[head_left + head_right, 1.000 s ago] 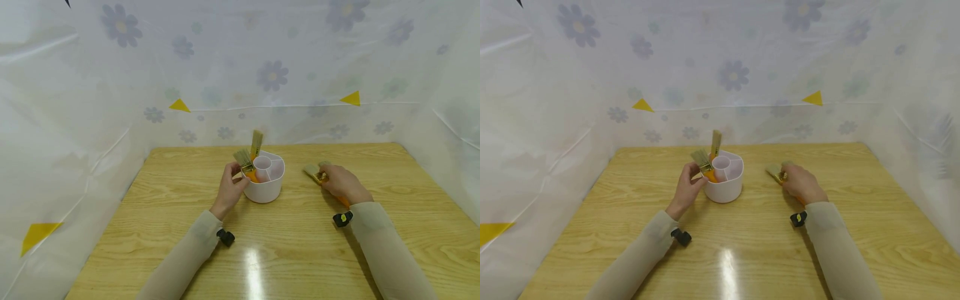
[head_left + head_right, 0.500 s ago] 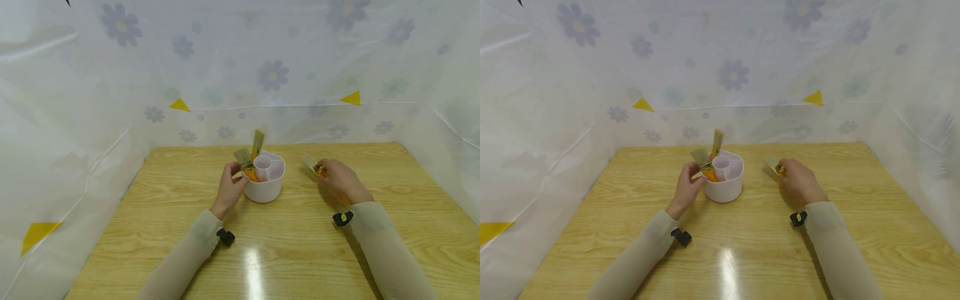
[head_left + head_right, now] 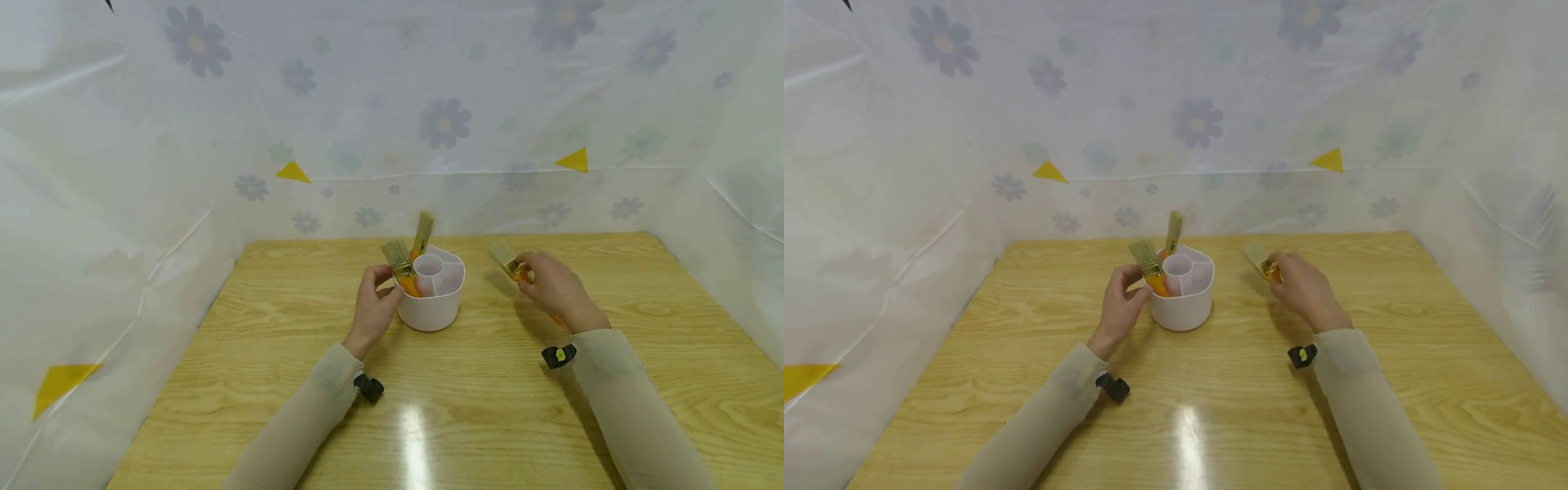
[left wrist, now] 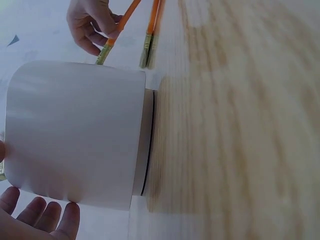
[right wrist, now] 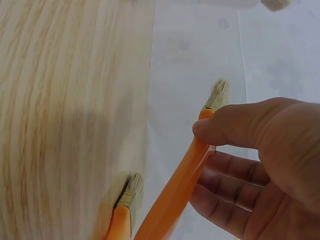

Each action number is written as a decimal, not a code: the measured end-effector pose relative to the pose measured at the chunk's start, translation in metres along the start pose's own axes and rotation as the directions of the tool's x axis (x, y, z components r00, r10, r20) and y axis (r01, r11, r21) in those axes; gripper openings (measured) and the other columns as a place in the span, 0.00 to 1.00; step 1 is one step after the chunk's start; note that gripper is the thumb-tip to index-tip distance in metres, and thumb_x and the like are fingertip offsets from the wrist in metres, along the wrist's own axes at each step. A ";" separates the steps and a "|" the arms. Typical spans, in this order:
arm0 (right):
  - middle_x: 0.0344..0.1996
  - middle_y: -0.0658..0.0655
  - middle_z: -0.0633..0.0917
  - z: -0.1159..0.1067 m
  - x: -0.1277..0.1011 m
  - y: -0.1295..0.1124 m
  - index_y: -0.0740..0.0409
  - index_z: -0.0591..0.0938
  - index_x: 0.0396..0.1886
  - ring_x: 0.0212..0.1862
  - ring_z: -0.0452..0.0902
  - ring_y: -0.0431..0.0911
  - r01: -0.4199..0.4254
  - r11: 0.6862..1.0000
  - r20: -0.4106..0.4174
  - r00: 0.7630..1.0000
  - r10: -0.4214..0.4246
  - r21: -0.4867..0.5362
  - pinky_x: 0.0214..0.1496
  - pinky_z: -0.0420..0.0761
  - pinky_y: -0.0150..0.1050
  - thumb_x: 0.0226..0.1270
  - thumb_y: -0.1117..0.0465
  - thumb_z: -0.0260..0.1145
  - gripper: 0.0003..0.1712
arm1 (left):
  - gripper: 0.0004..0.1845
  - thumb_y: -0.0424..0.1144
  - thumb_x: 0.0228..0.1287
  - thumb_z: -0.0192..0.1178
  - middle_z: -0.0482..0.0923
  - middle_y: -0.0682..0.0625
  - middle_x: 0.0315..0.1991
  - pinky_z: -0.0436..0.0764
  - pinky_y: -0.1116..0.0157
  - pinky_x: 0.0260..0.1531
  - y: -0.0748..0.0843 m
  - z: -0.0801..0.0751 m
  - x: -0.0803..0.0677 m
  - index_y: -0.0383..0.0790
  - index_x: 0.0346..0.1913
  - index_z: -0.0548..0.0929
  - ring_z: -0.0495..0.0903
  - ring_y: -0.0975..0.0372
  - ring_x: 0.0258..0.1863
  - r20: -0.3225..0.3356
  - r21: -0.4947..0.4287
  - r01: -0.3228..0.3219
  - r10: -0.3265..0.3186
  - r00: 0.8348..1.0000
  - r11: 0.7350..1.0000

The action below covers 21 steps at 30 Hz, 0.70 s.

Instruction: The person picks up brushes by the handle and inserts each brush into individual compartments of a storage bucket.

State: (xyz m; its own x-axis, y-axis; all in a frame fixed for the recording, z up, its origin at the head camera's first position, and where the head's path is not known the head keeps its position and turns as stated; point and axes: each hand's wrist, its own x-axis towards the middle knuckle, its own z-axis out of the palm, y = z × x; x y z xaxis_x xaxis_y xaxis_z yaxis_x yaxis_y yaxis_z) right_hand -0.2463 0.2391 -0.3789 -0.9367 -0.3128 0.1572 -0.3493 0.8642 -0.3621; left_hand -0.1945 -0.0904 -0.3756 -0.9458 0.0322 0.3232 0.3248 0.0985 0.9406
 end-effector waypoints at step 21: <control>0.45 0.65 0.76 -0.009 -0.002 -0.029 0.60 0.72 0.61 0.33 0.75 0.51 0.059 0.998 -0.148 0.987 -0.061 -0.016 0.30 0.76 0.47 0.64 0.64 0.63 0.25 | 0.23 0.24 0.61 0.57 0.65 0.32 0.59 0.68 0.44 0.58 0.000 -0.002 -0.001 0.22 0.58 0.65 0.66 0.43 0.60 0.054 -0.013 -0.012 0.013 0.998 1.000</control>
State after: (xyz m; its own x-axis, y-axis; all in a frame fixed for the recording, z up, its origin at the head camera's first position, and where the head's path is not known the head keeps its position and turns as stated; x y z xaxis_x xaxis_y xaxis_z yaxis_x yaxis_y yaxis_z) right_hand -0.2337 0.2181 -0.3602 -0.8998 -0.3032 0.3136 -0.4040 0.8504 -0.3370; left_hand -0.1932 -0.0923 -0.3755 -0.9402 0.0875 0.3290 0.3362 0.0850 0.9380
